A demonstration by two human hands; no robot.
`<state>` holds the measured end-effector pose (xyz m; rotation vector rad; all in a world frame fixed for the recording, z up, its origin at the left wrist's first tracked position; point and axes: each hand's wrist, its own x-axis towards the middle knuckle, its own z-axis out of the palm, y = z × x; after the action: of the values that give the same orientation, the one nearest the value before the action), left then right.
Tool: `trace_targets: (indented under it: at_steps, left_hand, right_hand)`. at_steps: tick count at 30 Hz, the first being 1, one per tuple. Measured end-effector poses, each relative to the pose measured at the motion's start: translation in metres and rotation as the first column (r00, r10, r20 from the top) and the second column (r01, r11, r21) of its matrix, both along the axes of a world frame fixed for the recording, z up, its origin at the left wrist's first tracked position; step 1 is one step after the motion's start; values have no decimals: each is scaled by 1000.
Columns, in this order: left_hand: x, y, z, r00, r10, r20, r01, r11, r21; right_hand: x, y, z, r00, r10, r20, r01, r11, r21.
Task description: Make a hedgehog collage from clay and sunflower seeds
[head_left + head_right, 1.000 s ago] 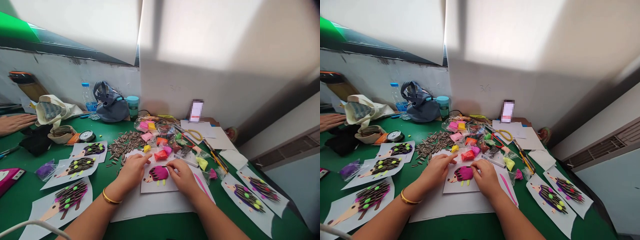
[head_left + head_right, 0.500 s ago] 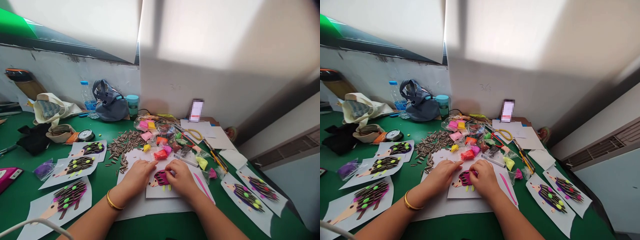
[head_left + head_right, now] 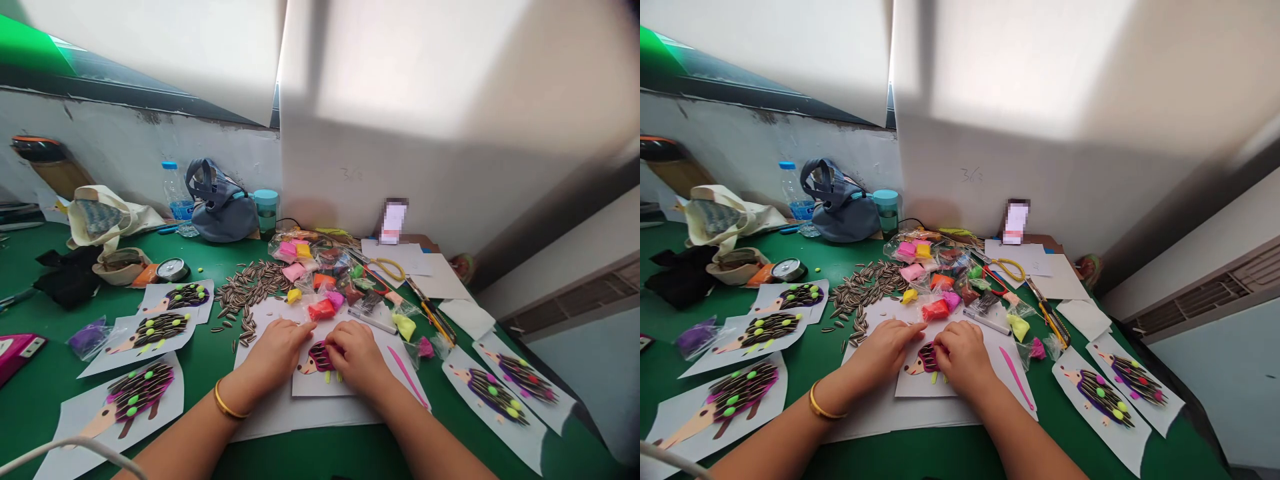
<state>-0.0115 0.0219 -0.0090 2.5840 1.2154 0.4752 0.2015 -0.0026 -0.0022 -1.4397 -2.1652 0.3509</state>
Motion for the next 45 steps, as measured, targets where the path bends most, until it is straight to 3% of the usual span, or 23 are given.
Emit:
trace_targets:
  at_steps: [14,21,30,36,39,41,45]
  left_hand:
    - [2,-2,7,1000,5,0,-5,999,42]
    - [2,-1,9,998,-65,14,64,998,21]
    - [1,0,8,998,-66,9,66,998,-8]
    - [1,1,8,994,-62,90,61,998,9]
    - [-5,9,8,989,12,147,-15,1000,25]
    - [-12,17,10,984,121,134,-131,989,68]
    - [-22,33,13,908,419,7,-411,889,200]
  right_hand:
    - [-3,0,6,989,51,139,-54,998,17]
    - [-3,0,5,990,46,134,-49,999,22]
    - [-3,0,4,988,44,149,-47,999,19]
    - [-1,-3,6,996,13,85,-15,1000,19]
    - [2,-3,8,1000,-7,28,6,999,34]
    - [4,-2,9,1000,-19,-10,19,998,52]
    - [6,-1,8,998,-29,-55,33,997,66]
